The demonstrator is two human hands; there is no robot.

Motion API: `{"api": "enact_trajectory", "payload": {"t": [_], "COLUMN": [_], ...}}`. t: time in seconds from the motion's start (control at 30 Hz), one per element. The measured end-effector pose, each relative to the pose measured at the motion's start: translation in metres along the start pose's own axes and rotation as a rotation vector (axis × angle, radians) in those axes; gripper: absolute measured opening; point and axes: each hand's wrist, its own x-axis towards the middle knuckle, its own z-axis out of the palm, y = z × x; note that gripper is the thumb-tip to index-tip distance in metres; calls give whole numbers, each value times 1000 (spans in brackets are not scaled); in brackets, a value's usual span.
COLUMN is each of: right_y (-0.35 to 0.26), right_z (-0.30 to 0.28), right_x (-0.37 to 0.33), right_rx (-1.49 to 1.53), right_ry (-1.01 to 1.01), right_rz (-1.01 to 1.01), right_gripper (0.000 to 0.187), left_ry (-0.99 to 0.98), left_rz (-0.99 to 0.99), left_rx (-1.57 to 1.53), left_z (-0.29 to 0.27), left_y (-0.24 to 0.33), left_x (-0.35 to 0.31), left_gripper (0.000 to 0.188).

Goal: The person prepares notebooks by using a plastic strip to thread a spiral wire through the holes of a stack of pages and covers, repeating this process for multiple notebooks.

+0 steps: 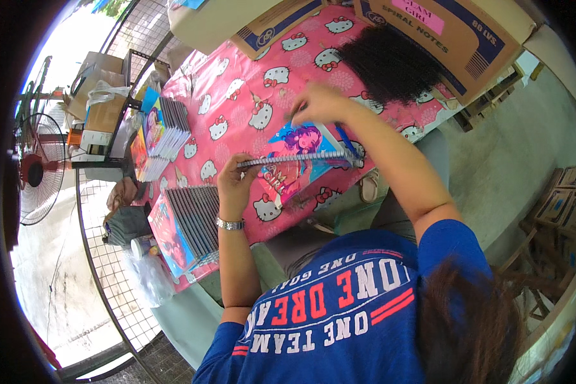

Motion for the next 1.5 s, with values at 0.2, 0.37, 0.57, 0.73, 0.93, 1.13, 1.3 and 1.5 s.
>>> {"api": "enact_trajectory", "payload": {"t": [0.2, 0.37, 0.57, 0.73, 0.93, 1.13, 1.3, 1.5], "right_y": [63, 49, 36, 48, -60, -92, -97, -88], "right_z": [-35, 58, 76, 81, 94, 107, 106, 106], "right_x": [-60, -99, -124, -129, -139, -115, -108, -101], "right_rx": [-837, -420, -697, -108, -2, -72, -132, 1117], "right_ry": [1007, 487, 507, 764, 428, 401, 406, -196], "right_rz": [191, 0, 166, 75, -372, -504, -504, 108], "right_gripper": [49, 54, 65, 65, 69, 68, 64, 51], "left_ry": [261, 395, 491, 398, 542, 460, 462, 492], "left_rz": [-12, 13, 268, 13, 289, 164, 138, 188], "left_rx": [-105, 43, 260, 108, 219, 215, 224, 267], "left_z": [4, 18, 26, 22, 31, 22, 22, 18], "left_y": [-8, -21, -12, -15, -23, -19, -16, -15], "left_x": [-27, -36, -30, -29, -26, -28, -31, -35], "left_gripper": [15, 19, 21, 24, 16, 21, 28, 31]}}
